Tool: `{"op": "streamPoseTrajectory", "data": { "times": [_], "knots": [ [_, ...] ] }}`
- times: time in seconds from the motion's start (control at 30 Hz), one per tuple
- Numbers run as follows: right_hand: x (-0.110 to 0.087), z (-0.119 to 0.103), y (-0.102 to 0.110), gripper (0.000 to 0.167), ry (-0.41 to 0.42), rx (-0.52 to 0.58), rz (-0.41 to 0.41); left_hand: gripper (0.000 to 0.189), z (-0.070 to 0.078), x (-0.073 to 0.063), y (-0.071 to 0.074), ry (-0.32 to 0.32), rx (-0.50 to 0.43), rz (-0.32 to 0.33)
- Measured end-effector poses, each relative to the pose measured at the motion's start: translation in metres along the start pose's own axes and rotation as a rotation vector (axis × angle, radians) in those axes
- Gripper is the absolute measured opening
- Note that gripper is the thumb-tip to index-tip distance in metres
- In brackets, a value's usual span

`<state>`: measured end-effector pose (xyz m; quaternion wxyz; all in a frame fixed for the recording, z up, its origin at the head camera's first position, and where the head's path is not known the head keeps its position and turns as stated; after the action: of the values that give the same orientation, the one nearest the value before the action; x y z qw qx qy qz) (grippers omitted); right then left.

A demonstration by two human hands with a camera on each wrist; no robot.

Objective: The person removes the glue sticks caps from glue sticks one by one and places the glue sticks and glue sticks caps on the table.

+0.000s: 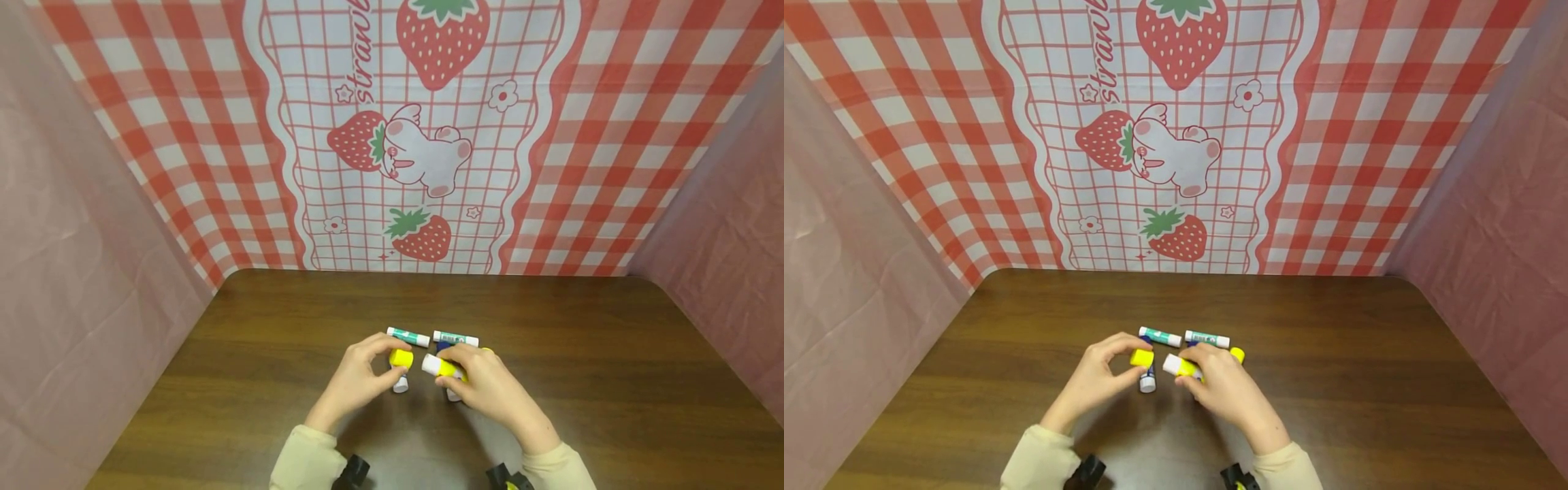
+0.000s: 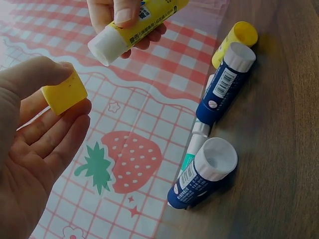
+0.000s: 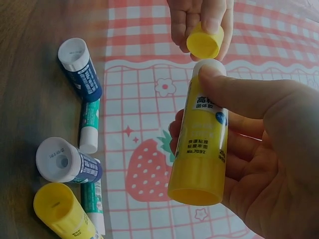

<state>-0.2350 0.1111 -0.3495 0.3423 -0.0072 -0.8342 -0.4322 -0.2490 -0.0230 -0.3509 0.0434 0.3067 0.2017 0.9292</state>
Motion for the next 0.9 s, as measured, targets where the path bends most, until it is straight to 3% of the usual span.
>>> {"op": "streamPoseTrajectory", "data": {
  "times": [0.1,0.2,0.5,0.9],
  "knots": [
    [0.0,0.002,-0.001,0.025,-0.021,0.005,-0.005,0.027,-0.014,-0.001,-0.004,0.009,0.002,0.001],
    [0.0,0.004,0.0,0.026,-0.047,0.006,-0.002,0.026,-0.019,-0.002,-0.005,0.004,-0.001,0.005],
    [0.001,0.007,0.001,0.027,-0.064,0.001,0.02,0.023,-0.019,-0.002,-0.004,-0.006,0.019,0.014],
    [0.0,0.009,-0.001,0.025,-0.093,0.016,0.006,0.018,-0.024,-0.002,-0.006,0.026,0.039,0.015]
  ]
}}
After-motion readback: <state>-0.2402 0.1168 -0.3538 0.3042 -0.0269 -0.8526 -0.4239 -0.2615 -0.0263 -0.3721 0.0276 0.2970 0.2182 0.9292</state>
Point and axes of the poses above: each hand's wrist, its own x-axis towards the middle knuckle, its own y-axis out of the back of the hand, z = x × y, the point moved 10 cm from there along x, towards the middle knuckle, and after that the axes turned 14 degrees about z, right-handed, at the moved point
